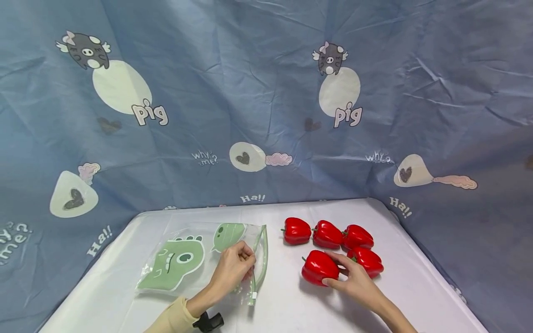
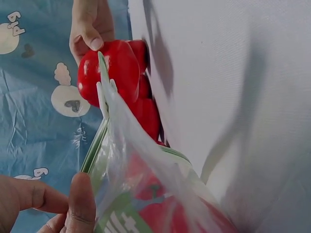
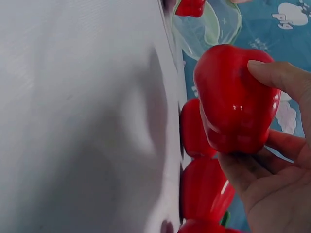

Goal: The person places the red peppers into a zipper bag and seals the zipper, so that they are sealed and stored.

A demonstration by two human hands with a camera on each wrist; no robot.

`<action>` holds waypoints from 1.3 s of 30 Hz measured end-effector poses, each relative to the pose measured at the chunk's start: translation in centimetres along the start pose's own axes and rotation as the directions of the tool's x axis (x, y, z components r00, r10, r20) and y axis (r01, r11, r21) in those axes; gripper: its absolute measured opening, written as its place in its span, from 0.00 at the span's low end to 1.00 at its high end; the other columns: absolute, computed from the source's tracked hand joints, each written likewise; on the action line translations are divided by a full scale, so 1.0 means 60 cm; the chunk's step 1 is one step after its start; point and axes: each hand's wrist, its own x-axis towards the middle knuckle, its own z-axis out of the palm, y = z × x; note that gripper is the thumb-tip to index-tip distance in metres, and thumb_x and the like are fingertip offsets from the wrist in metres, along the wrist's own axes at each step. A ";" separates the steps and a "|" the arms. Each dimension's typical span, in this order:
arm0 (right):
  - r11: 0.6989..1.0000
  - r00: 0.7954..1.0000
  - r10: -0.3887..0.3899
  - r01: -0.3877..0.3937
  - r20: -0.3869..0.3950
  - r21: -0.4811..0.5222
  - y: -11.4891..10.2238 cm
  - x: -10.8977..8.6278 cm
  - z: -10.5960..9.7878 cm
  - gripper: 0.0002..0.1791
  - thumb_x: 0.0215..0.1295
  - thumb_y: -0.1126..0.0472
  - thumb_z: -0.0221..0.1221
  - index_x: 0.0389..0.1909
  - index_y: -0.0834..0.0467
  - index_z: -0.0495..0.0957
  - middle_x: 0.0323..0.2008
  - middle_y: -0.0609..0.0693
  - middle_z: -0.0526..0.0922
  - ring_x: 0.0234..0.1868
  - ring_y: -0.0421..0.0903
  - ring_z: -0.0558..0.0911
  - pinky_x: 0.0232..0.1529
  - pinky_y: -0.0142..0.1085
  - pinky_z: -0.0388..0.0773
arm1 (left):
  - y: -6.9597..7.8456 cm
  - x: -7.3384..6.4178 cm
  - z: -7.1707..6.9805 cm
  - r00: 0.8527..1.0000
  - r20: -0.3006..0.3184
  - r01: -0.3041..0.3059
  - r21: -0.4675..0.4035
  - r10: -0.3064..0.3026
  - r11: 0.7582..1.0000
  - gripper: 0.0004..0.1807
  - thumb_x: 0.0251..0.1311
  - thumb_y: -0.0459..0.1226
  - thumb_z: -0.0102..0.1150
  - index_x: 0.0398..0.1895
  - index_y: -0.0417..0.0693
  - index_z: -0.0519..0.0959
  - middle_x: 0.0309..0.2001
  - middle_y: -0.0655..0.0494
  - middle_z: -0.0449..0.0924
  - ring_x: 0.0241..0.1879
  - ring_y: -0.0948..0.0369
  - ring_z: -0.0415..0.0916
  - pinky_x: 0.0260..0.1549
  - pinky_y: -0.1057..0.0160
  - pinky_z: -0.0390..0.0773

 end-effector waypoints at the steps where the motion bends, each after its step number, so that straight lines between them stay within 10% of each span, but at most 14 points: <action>1: 1.000 1.000 -0.007 0.007 0.003 0.008 -0.002 0.003 0.002 0.38 0.48 0.52 0.72 0.63 0.53 0.71 0.58 0.54 0.77 0.54 0.52 0.78 0.52 0.40 0.81 | 0.001 0.000 -0.001 1.000 -0.003 -0.003 0.006 0.003 1.000 0.02 0.52 0.28 0.55 0.26 0.43 0.75 0.17 0.57 0.75 0.11 0.64 0.74 0.09 0.70 0.72; 39: 0.984 0.980 -0.147 0.131 0.138 0.121 -0.069 0.103 0.090 0.38 0.49 0.54 0.72 0.64 0.53 0.70 0.58 0.52 0.77 0.56 0.51 0.78 0.56 0.43 0.78 | 0.008 -0.003 -0.006 1.000 0.009 -0.010 0.020 0.010 1.000 0.04 0.51 0.28 0.54 0.25 0.45 0.74 0.15 0.58 0.74 0.10 0.64 0.74 0.09 0.70 0.71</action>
